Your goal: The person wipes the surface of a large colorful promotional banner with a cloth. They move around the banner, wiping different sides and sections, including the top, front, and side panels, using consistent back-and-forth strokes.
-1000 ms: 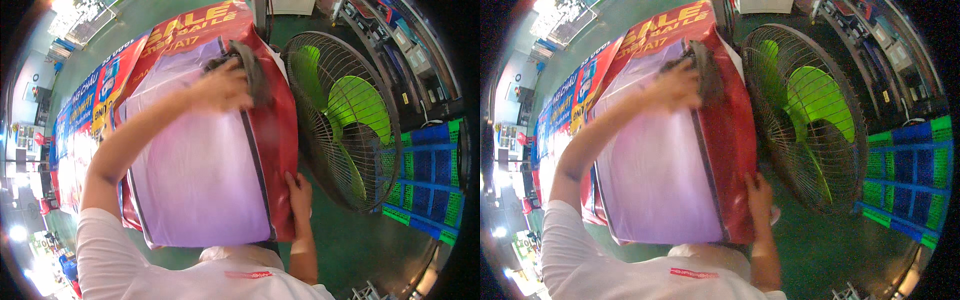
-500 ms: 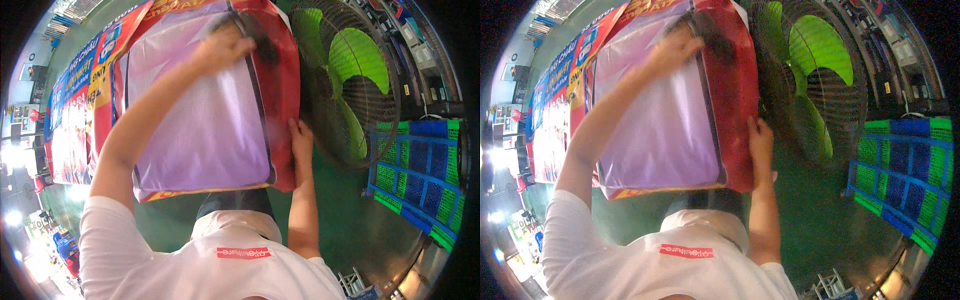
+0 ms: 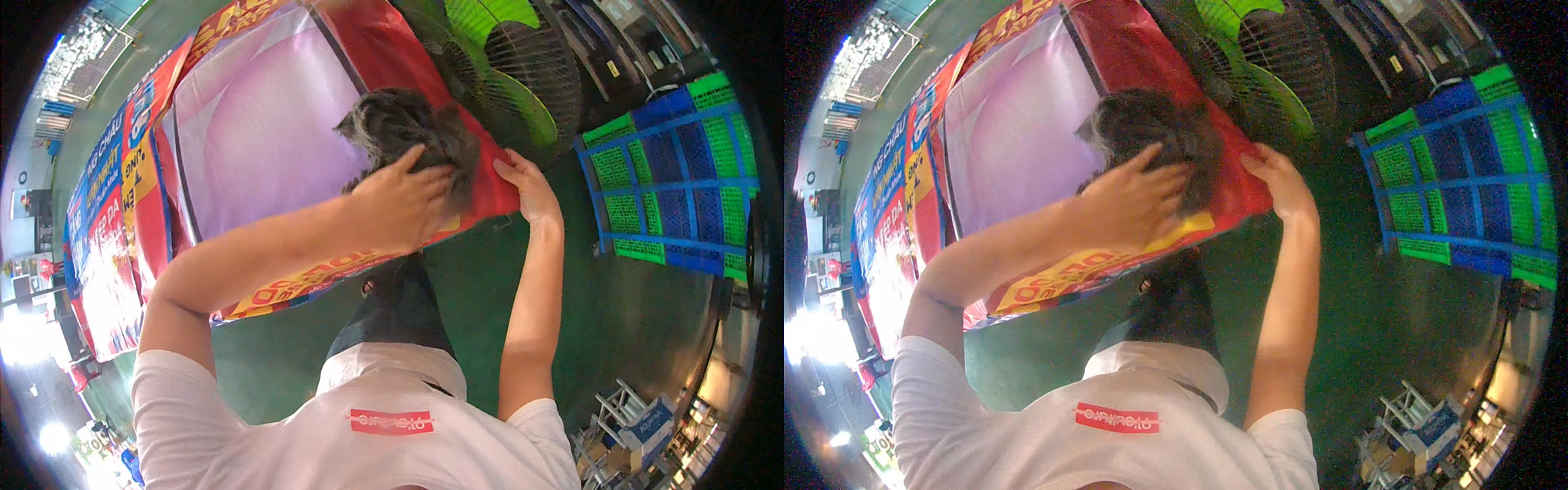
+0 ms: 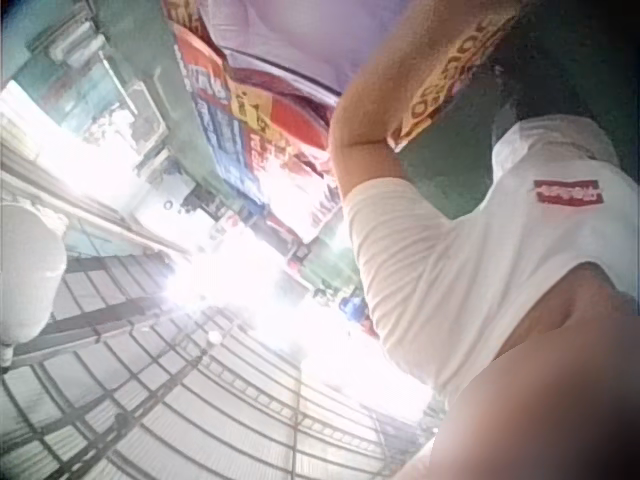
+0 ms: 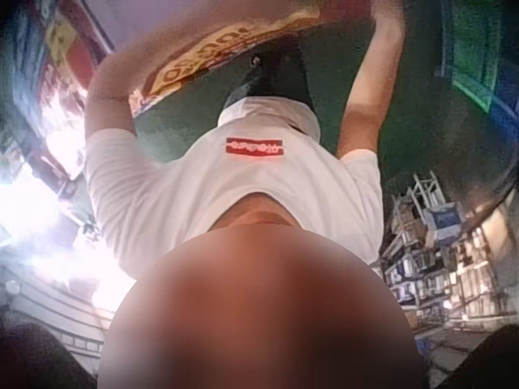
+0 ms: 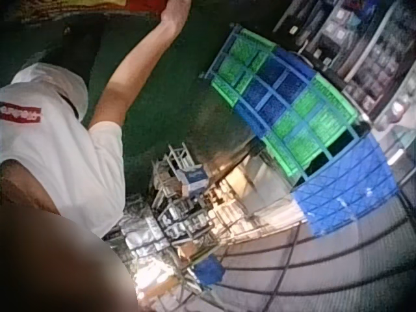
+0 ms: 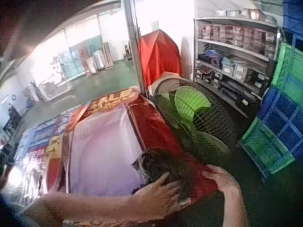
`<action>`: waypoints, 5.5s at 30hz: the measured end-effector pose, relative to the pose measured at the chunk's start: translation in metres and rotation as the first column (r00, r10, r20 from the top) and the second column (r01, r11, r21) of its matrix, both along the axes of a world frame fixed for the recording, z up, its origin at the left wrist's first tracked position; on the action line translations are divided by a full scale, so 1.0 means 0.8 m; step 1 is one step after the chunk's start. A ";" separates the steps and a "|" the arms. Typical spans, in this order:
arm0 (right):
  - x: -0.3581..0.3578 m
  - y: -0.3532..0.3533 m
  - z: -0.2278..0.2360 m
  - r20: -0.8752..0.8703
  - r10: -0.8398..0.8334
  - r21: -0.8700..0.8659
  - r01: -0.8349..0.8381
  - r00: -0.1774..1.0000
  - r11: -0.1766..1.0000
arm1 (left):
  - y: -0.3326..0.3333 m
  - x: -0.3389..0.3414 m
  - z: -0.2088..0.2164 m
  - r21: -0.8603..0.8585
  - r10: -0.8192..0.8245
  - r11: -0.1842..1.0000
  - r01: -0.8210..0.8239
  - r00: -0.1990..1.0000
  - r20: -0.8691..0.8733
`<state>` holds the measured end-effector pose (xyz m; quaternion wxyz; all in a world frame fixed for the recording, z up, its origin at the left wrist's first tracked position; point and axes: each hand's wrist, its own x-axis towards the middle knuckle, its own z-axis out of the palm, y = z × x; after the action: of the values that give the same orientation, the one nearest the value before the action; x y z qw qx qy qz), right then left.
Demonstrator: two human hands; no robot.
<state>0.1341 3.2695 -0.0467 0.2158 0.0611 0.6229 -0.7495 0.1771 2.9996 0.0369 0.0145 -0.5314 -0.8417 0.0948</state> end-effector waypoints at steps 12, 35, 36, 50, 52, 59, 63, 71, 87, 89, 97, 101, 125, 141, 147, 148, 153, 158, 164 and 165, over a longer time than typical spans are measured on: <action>-0.022 -0.004 0.004 -0.013 -0.063 0.074 0.064 0.998 0.995 | 0.041 -0.163 0.019 -0.281 0.507 0.861 -0.424 0.676 0.535; -0.011 0.006 0.048 -0.181 0.451 0.809 -0.129 0.874 0.574 | -0.016 0.250 0.059 0.211 -0.161 -0.774 -0.597 0.508 0.846; -0.002 -0.003 0.061 -0.249 0.494 0.935 0.074 0.833 0.346 | -0.018 0.241 0.059 0.206 -0.076 -0.847 -0.490 0.496 0.865; 0.050 -0.176 0.048 -0.887 0.310 0.309 -0.057 0.344 0.949 | 0.013 0.079 -0.072 0.844 0.990 0.046 -0.534 0.136 0.032; 0.049 -0.175 0.048 -0.871 0.383 0.403 0.002 0.307 0.915 | -0.027 0.104 -0.072 0.850 0.997 -0.058 -0.524 0.019 0.079; 0.048 -0.174 0.058 -0.779 0.553 0.593 0.060 0.296 0.803 | -0.151 0.132 -0.088 0.876 0.824 -0.427 -0.222 -0.494 0.277; 0.038 -0.172 0.059 -0.792 0.576 0.602 0.101 0.201 0.792 | -0.069 0.084 -0.118 0.928 0.907 -0.371 -0.040 -0.229 0.353; 0.042 -0.183 0.073 -0.782 0.619 0.615 0.252 0.072 0.747 | -0.031 0.088 -0.136 0.897 0.899 -0.436 -0.075 -0.091 0.429; 0.007 -0.162 0.074 -0.754 0.424 0.371 -0.207 0.501 0.905 | 0.080 0.075 -0.089 0.932 0.944 0.106 -0.346 0.329 0.015; 0.010 -0.161 0.071 -0.751 0.372 0.336 -0.170 0.545 0.926 | 0.049 0.077 -0.082 0.856 0.896 0.355 -0.375 0.398 -0.197; 0.016 -0.159 0.073 -0.686 0.536 0.542 -0.145 0.493 0.827 | -0.131 0.142 -0.023 0.799 0.960 -0.177 -0.575 -0.280 0.011; 0.015 -0.161 0.084 -0.654 0.438 0.348 -0.268 0.616 0.898 | -0.025 0.087 -0.062 0.863 0.988 -0.039 -0.504 0.110 0.109; -0.013 -0.184 0.119 -0.478 0.857 0.771 -0.375 0.192 0.514 | -0.072 0.130 -0.248 0.606 0.553 -0.682 0.409 -0.254 0.793; 0.013 -0.193 0.087 -0.650 0.755 0.755 -0.037 0.094 0.655 | -0.067 0.109 -0.253 0.684 0.647 -0.679 0.265 -0.223 0.729; 0.010 -0.188 0.088 -0.675 0.709 0.682 -0.193 0.202 0.705 | 0.008 0.058 -0.209 0.725 0.709 -0.688 0.032 -0.189 0.680; 0.009 -0.188 0.090 -0.669 0.701 0.665 -0.221 0.248 0.713 | 0.046 0.043 -0.198 0.765 0.773 -0.634 -0.114 -0.118 0.623; 0.007 -0.185 0.097 -0.671 0.655 0.613 -0.237 0.347 0.754 | 0.038 0.046 -0.174 0.843 0.902 -0.232 -0.486 0.218 0.374; 0.008 -0.187 0.098 -0.698 0.637 0.618 -0.174 0.328 0.767 | -0.182 0.134 -0.131 0.654 0.925 -0.322 -0.684 -0.081 0.370; 0.019 -0.195 0.098 -0.705 0.608 0.621 -0.096 0.365 0.778 | -0.306 0.197 -0.064 0.164 0.658 -0.497 -0.852 -0.247 0.711; 0.023 -0.198 0.098 -0.710 0.612 0.635 -0.057 0.348 0.770 | -0.316 0.192 -0.065 0.165 0.672 -0.456 -0.875 -0.217 0.708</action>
<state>0.1522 3.1112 0.0319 -0.0165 -0.4264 0.8083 -0.4057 0.3306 2.7468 -0.0154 0.0174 0.3714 -0.8691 -0.3262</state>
